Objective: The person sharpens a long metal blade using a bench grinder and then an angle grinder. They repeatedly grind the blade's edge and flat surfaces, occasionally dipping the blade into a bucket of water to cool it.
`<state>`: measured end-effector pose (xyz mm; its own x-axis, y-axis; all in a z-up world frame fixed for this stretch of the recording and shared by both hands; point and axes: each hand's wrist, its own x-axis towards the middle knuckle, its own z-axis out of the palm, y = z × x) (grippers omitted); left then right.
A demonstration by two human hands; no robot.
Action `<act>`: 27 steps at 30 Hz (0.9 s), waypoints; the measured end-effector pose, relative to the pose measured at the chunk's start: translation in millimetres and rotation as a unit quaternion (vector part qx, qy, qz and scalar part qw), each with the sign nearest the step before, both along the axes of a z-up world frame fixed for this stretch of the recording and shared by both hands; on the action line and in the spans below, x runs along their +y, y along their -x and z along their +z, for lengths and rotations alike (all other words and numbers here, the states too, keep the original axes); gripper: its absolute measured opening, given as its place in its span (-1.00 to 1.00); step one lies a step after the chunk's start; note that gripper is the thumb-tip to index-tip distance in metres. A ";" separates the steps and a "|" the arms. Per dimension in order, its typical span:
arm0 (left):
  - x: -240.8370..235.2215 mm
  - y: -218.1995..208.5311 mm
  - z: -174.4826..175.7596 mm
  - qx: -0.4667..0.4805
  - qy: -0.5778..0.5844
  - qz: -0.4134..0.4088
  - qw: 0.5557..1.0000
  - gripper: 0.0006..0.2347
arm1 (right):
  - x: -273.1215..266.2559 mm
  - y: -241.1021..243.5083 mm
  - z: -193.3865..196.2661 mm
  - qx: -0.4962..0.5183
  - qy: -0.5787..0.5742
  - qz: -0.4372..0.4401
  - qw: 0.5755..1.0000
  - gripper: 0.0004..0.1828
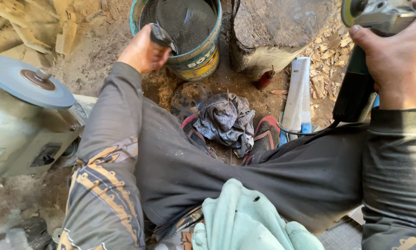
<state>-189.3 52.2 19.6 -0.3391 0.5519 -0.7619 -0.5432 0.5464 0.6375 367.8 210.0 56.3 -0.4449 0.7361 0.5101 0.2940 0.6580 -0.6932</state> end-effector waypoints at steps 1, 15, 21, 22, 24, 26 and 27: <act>-2.5 5.3 3.7 0.193 0.062 -0.059 0.977 -0.55 | 1.0 -0.8 -0.4 -0.015 -0.028 0.006 0.999 -0.29; 16.1 3.9 5.1 0.589 0.190 -0.394 0.679 -0.70 | -19.6 10.1 22.3 -0.061 0.008 -0.047 0.997 -0.24; 21.1 50.7 13.8 0.365 0.198 -0.354 0.838 -0.75 | -23.5 8.7 25.6 -0.093 -0.021 -0.080 0.992 -0.23; 19.9 44.8 21.2 0.396 0.202 -0.368 0.817 -0.75 | -23.5 12.1 26.0 -0.090 -0.029 -0.075 0.993 -0.23; 19.8 24.7 46.8 0.456 0.205 -0.394 0.771 -0.76 | -23.0 15.3 28.9 -0.086 -0.059 -0.063 0.993 -0.23; 5.7 15.3 88.4 0.516 0.198 -0.424 0.717 -0.70 | -24.8 13.7 30.9 -0.087 -0.069 -0.068 0.991 -0.26; -8.8 14.0 110.5 0.571 0.159 -0.439 0.676 -0.66 | -27.8 11.5 31.0 -0.088 -0.053 -0.078 0.992 -0.28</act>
